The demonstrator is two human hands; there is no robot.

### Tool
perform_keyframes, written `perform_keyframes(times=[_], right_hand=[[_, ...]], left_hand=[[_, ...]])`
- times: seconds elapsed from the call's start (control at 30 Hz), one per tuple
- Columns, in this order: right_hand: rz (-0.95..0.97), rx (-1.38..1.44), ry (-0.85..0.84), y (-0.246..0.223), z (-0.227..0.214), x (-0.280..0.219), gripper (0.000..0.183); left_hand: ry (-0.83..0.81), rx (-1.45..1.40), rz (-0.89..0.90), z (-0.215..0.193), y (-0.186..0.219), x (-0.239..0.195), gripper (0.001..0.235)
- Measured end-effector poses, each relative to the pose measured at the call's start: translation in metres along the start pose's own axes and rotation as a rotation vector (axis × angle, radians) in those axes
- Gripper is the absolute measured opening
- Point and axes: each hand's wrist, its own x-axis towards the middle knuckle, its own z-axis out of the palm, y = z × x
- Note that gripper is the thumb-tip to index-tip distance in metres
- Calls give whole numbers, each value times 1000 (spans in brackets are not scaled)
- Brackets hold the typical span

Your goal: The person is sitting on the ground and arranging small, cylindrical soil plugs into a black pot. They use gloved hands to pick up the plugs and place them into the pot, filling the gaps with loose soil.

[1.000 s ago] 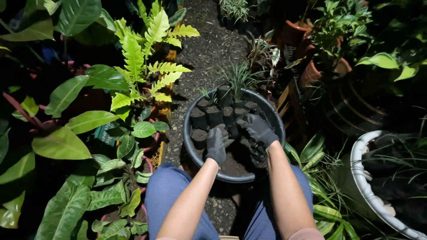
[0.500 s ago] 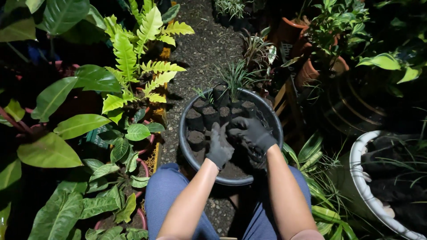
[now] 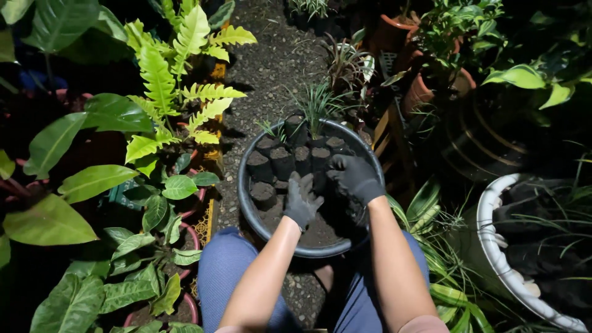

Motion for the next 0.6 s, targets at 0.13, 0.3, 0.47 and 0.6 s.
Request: perform_keyframes(times=[0.13, 0.3, 0.47, 0.6], right_hand=[[2, 383, 75, -13, -3, -6, 31], [75, 1213, 15, -25, -55, -10, 28], [20, 1107, 80, -31, -83, -54, 27], [-261, 695, 142, -6, -61, -41, 40]], left_hand=[[-46, -79, 16, 4, -11, 4, 66], [-91, -213, -35, 10, -3, -3, 60], [90, -328, -85, 23, 6, -12, 56], [45, -204, -116, 13, 10, -4, 55]])
